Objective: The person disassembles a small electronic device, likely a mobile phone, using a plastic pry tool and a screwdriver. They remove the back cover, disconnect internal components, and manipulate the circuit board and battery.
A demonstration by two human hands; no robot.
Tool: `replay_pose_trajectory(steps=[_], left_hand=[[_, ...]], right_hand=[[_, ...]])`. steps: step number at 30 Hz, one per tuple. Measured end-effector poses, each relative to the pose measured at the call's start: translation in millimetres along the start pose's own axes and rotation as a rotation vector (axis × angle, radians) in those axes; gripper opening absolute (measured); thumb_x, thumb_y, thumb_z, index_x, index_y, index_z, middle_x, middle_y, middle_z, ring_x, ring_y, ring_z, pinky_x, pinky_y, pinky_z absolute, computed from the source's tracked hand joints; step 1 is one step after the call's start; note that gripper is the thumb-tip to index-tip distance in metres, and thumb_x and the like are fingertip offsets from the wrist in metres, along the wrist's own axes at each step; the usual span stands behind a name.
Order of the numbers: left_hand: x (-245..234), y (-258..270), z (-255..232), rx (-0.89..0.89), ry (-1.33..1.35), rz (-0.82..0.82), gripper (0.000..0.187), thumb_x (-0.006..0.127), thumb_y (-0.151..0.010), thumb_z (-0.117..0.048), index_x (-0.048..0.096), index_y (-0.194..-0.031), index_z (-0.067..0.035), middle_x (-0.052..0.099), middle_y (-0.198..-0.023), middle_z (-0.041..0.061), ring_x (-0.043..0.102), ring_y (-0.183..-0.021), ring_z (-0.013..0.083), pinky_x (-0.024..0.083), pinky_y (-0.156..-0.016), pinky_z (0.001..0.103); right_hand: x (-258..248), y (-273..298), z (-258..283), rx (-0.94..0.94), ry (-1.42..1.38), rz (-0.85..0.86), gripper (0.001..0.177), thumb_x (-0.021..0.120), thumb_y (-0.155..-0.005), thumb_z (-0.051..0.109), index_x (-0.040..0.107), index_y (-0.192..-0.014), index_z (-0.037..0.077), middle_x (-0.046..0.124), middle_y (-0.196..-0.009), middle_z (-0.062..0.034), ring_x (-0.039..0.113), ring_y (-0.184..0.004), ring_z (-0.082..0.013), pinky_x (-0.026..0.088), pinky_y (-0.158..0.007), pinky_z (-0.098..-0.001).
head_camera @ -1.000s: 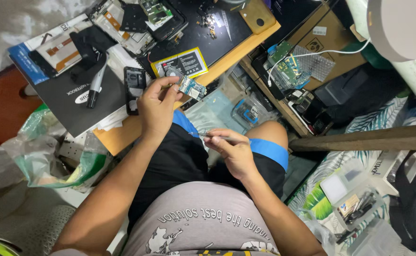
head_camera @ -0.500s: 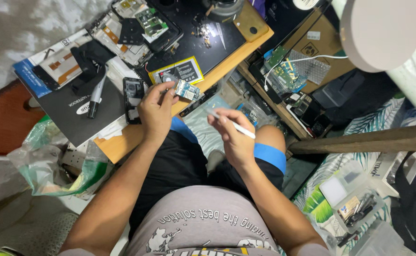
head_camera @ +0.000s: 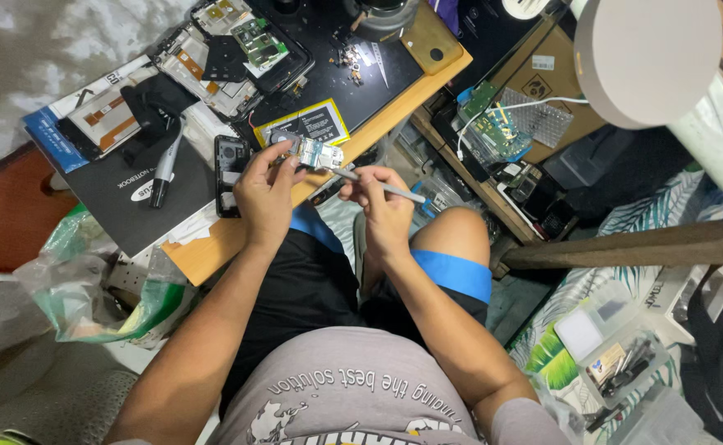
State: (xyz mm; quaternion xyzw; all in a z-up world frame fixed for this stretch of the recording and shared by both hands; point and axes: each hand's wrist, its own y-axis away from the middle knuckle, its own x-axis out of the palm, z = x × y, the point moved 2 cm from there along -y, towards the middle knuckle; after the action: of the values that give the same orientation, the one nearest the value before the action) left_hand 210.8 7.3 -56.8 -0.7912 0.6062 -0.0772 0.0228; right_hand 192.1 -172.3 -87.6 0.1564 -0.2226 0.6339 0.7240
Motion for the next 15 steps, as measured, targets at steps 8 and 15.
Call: replay_pose_trajectory(steps=[8, 15], left_hand=[[-3.1, -1.7, 5.3, 0.045, -0.102, -0.006, 0.024, 0.067, -0.098, 0.000, 0.068, -0.122, 0.001, 0.077, -0.106, 0.011, 0.079, -0.089, 0.0175, 0.062, -0.075, 0.025], [-1.6, -1.8, 3.5, 0.003, -0.140, -0.020, 0.024, 0.069, -0.097, -0.001, 0.069, -0.120, -0.001, 0.079, -0.098, 0.010, 0.080, -0.088, 0.0175, 0.061, -0.074, 0.024]], right_hand=[[5.6, 20.0, 6.3, -0.091, 0.129, 0.164, 0.024, 0.052, -0.109, 0.009, 0.062, -0.124, -0.006, 0.071, -0.110, -0.0179, 0.071, -0.099, -0.0223, 0.059, -0.095, -0.0373], [8.7, 8.0, 3.0, -0.150, 0.233, 0.159, 0.018, 0.057, -0.107, 0.003, 0.061, -0.121, -0.007, 0.071, -0.108, -0.0176, 0.072, -0.096, -0.0226, 0.059, -0.091, -0.0364]])
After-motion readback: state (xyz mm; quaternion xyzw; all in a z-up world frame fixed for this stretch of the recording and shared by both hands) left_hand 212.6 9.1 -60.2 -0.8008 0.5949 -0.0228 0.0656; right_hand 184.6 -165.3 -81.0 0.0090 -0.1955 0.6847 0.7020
